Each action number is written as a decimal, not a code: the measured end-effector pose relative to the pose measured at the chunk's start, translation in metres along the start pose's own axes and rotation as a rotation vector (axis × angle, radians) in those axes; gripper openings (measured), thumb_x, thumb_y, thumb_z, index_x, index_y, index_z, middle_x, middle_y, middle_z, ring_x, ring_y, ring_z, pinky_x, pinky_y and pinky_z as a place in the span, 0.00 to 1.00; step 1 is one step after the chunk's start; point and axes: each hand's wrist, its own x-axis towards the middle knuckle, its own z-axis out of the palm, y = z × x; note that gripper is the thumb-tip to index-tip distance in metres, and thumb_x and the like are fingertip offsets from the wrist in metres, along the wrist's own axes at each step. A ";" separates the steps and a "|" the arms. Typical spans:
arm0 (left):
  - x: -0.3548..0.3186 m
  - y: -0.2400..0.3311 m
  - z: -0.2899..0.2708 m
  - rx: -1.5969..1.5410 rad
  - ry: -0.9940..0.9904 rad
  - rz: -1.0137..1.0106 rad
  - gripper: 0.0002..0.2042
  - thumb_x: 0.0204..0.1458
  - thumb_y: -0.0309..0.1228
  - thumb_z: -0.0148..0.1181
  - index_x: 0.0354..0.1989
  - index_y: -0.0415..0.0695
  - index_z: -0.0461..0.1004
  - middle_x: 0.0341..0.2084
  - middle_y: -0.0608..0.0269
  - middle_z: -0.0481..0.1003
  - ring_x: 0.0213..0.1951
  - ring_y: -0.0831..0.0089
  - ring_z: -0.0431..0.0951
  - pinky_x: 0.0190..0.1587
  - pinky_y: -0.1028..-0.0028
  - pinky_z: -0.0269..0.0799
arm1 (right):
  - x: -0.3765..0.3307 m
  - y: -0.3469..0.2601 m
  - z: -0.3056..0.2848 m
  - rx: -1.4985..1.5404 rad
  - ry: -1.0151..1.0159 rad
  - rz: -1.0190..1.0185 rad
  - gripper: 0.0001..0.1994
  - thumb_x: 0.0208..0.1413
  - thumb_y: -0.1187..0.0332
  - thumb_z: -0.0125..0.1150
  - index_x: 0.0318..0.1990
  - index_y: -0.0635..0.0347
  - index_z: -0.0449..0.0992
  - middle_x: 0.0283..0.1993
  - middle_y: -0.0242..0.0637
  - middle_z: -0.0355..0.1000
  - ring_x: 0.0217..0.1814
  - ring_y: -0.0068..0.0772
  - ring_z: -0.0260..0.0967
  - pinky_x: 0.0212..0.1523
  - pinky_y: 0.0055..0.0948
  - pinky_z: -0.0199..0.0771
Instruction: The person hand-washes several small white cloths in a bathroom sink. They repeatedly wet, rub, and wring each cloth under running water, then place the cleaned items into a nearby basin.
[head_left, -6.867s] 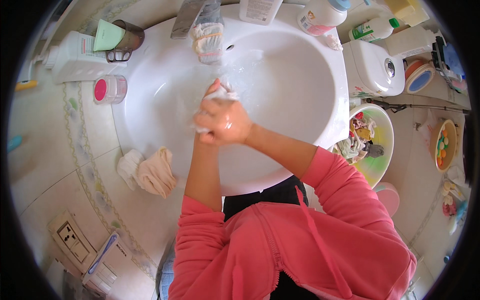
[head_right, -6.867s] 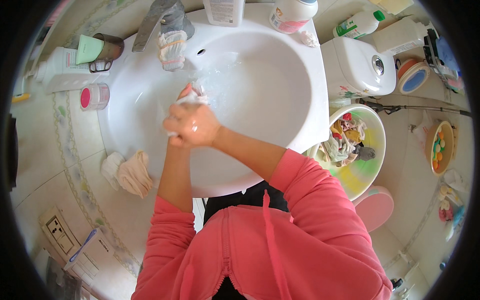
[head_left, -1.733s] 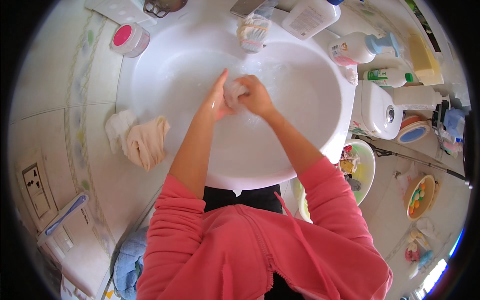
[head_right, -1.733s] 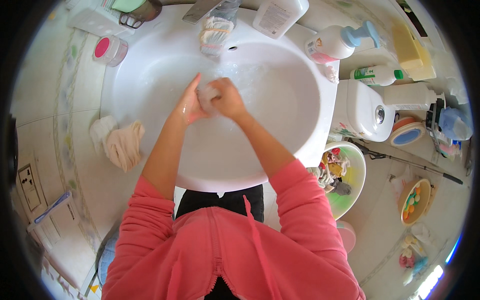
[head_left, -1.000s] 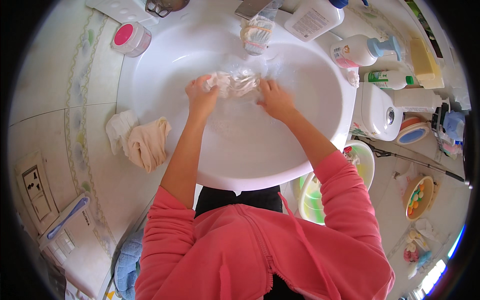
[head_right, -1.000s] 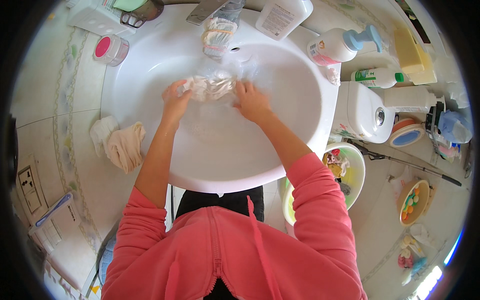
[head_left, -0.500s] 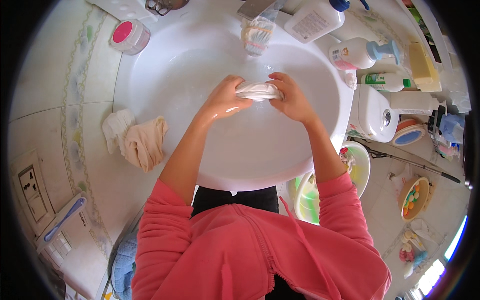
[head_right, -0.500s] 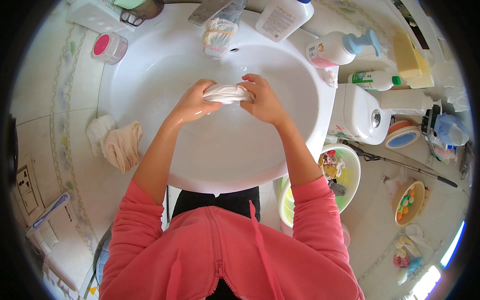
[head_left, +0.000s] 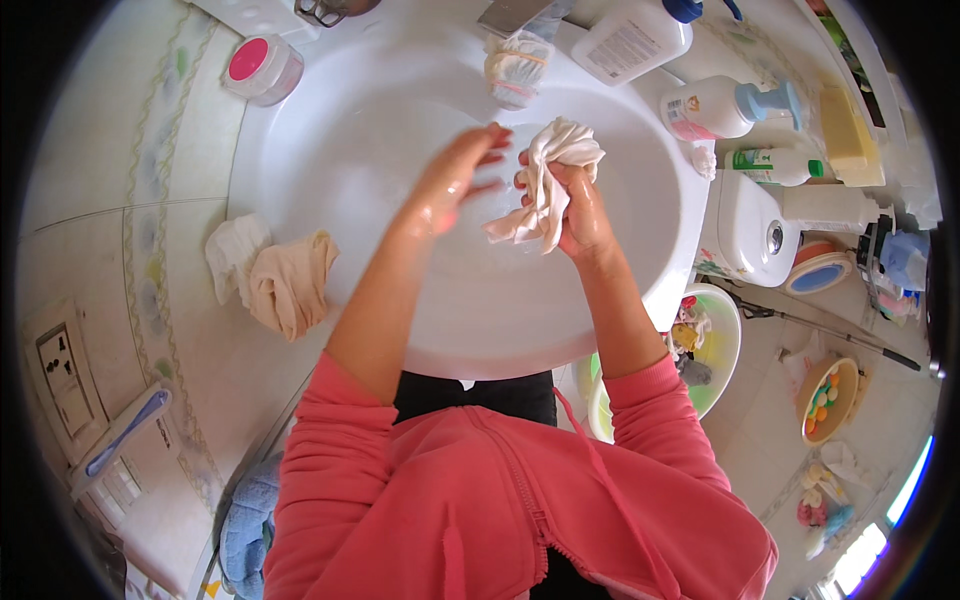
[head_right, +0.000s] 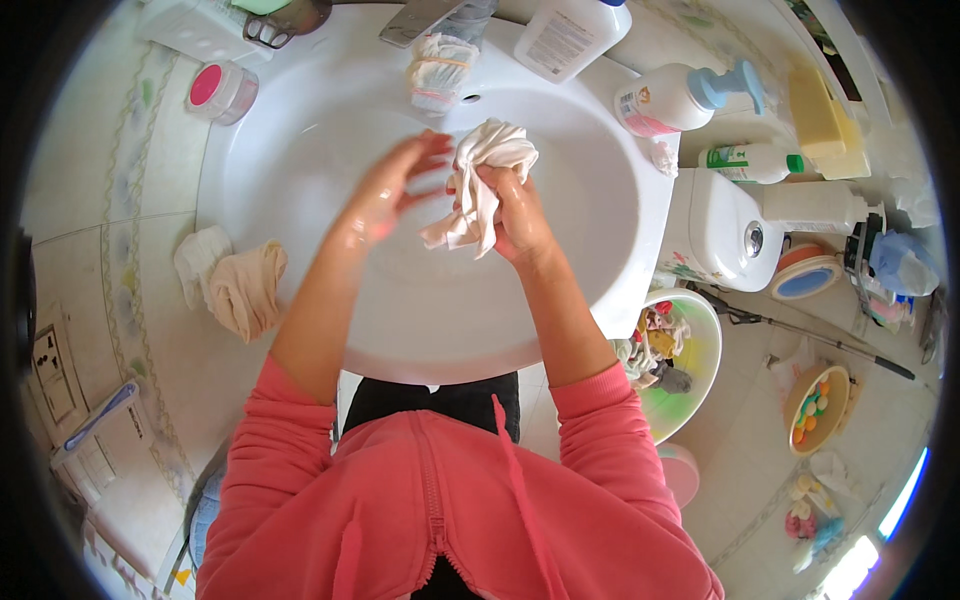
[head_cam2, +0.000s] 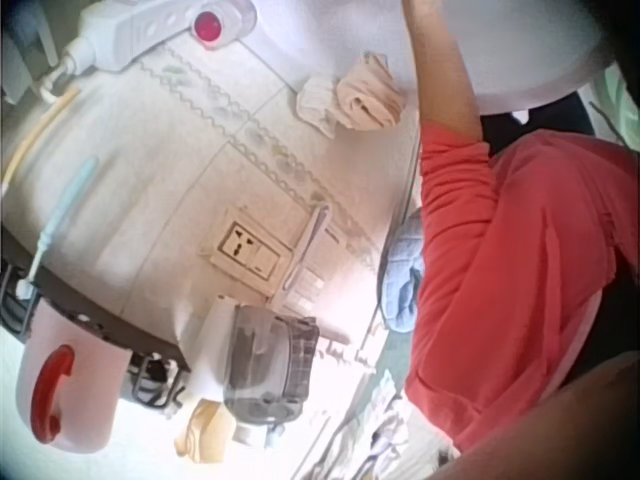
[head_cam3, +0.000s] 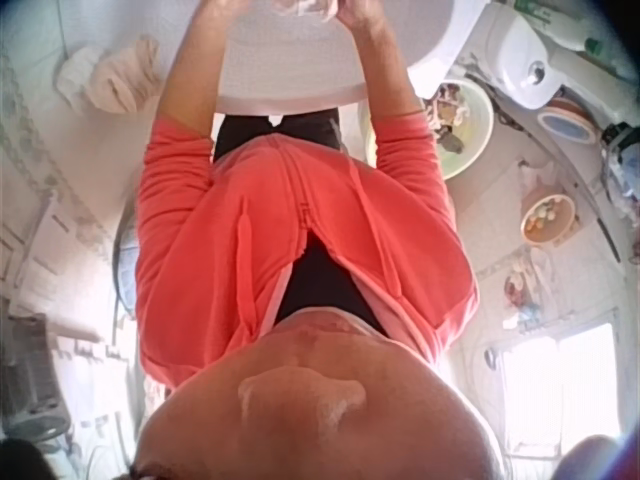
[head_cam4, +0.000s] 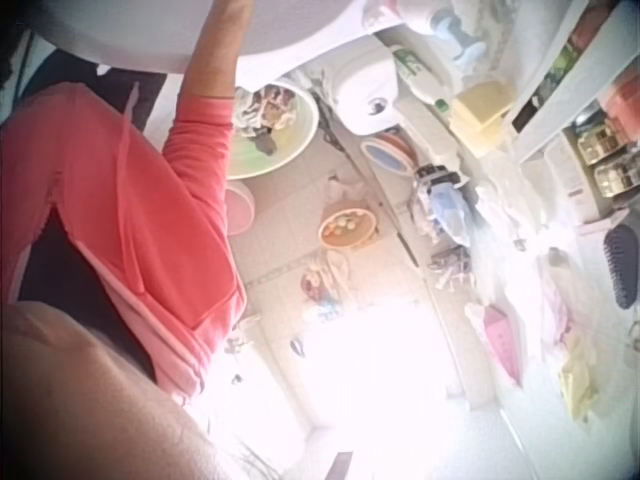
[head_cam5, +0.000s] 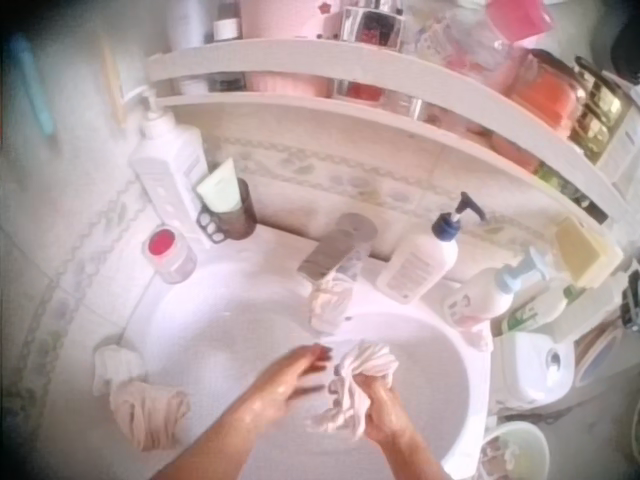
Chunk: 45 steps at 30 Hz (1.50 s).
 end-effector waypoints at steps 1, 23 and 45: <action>-0.001 -0.016 0.007 -0.250 -0.021 -0.161 0.29 0.55 0.56 0.52 0.55 0.45 0.67 0.49 0.62 0.71 0.47 0.70 0.72 0.46 0.65 0.73 | 0.000 0.001 0.007 -0.010 0.047 0.008 0.18 0.55 0.67 0.44 0.51 0.69 0.66 0.44 0.45 0.71 0.45 0.39 0.72 0.44 0.37 0.74; -0.046 -0.023 0.054 -0.530 -0.755 -0.394 0.19 0.50 0.34 0.63 0.45 0.36 0.66 0.28 0.65 0.67 0.17 0.85 0.61 0.17 0.86 0.54 | 0.019 -0.034 0.001 0.038 -0.935 -0.037 0.15 0.46 0.68 0.68 0.40 0.62 0.72 0.45 0.54 0.71 0.45 0.46 0.73 0.47 0.41 0.73; -0.023 -0.094 0.055 0.833 0.365 0.122 0.13 0.49 0.34 0.57 0.39 0.38 0.70 0.27 0.53 0.77 0.30 0.57 0.77 0.29 0.61 0.69 | 0.023 0.034 0.031 -1.449 0.424 -0.052 0.17 0.55 0.71 0.52 0.52 0.46 0.74 0.38 0.40 0.70 0.38 0.39 0.70 0.42 0.34 0.71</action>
